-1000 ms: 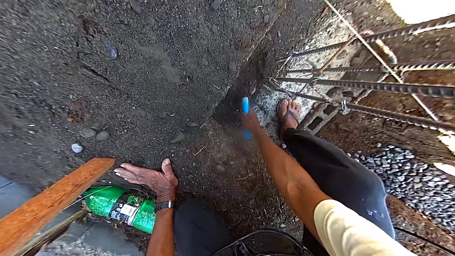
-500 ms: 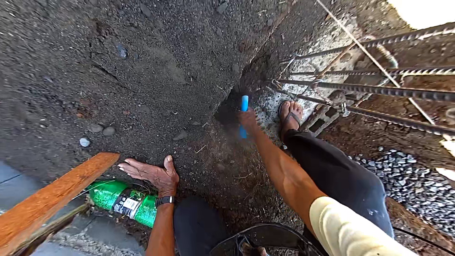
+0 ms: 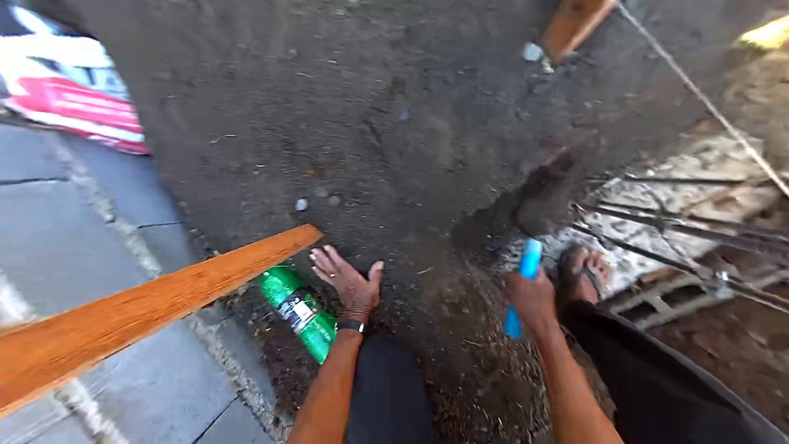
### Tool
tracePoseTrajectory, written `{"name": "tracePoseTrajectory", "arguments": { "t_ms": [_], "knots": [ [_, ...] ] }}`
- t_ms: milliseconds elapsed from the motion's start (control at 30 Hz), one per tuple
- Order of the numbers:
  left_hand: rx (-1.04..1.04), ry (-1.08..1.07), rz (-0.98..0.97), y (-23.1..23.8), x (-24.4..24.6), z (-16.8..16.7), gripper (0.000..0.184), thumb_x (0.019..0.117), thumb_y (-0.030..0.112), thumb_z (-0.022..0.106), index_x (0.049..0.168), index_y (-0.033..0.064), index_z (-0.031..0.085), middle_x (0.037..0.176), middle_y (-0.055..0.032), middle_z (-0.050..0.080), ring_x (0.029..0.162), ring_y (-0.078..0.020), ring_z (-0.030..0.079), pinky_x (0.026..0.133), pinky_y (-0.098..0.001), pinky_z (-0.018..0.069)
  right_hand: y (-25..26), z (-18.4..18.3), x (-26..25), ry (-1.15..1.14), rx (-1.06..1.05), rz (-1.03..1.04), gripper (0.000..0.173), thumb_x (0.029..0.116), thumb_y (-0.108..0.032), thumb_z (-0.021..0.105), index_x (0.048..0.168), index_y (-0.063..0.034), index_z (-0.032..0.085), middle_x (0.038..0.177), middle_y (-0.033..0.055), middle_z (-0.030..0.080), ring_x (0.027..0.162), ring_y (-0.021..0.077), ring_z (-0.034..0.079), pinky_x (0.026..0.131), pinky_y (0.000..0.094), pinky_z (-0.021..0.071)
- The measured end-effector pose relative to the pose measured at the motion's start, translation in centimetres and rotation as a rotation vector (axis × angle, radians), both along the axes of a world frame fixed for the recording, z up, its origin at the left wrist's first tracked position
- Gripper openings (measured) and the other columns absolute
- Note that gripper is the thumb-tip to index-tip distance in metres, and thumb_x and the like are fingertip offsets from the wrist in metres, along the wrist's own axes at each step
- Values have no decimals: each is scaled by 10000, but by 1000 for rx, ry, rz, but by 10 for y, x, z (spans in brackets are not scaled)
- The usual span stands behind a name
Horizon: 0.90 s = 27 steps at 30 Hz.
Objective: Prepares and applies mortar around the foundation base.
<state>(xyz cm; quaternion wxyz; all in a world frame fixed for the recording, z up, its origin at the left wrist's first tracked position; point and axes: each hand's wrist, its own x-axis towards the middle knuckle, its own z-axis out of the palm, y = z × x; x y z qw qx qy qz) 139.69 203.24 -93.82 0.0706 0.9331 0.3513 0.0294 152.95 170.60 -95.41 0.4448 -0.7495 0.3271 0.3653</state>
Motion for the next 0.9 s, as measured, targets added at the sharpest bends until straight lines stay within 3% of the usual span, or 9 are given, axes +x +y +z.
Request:
{"name": "tracePoseTrajectory", "arguments": {
  "t_ms": [100,200,367,433,500,567,667,767,900],
  "knots": [
    [15,1,-4,2,2,3,1265,824,886,412,1579,-107,202,1617,-407,157,1530,-544,123,1228,-706,73,15,70,-1,-59,-80,37,532,913,-232,687,1368,-35,492,789,137,594,507,242,559,472,477,533],
    [24,-10,-8,2,0,1,1274,819,896,399,1580,-106,198,1615,-405,168,1532,-538,124,1224,-712,70,45,138,8,-157,-164,176,486,915,-285,677,1310,-40,534,803,154,610,541,277,585,505,534,531],
    [44,-6,3,1,1,-1,1282,819,917,331,1587,-99,193,1620,-397,172,1541,-519,122,1231,-697,59,157,236,40,-500,-141,549,454,971,-362,626,1287,-46,543,786,63,647,601,198,636,521,422,551],
    [51,-24,4,-2,1,0,1248,840,900,315,1583,-96,204,1617,-395,187,1546,-508,124,1232,-688,44,203,250,54,-592,-46,676,453,1007,-328,603,1343,-40,508,891,87,674,687,222,675,601,439,581],
    [56,-43,8,-3,1,0,1237,839,896,304,1592,-79,196,1629,-374,185,1558,-482,107,1234,-677,16,231,248,70,-637,-8,739,488,1026,-334,593,1420,-73,470,1062,126,665,773,271,693,639,482,589],
    [49,-17,11,-4,3,3,1267,828,917,300,1588,-92,196,1620,-387,192,1546,-506,127,1230,-689,44,225,240,78,-638,-16,717,510,1034,-358,581,1462,-118,445,1110,117,671,786,269,700,637,495,592],
    [41,-10,0,-3,0,-4,1286,819,906,366,1583,-110,175,1618,-407,152,1539,-529,110,1231,-700,61,162,200,58,-680,-26,569,469,1009,-361,596,1407,-126,515,903,53,694,681,171,669,586,422,583],
    [41,-5,-8,0,-3,-10,1277,829,899,374,1587,-105,158,1628,-400,124,1543,-527,85,1231,-697,34,76,149,15,-609,-88,481,453,961,-296,601,1321,-25,556,882,79,674,691,148,650,595,374,571],
    [14,28,-19,-3,-8,-16,1275,827,891,386,1619,-52,58,1668,-347,18,1567,-472,-11,1231,-684,-15,-7,94,-28,-178,-329,427,455,921,-273,573,1311,-42,560,894,152,678,771,305,679,671,545,551]
  ]
}}
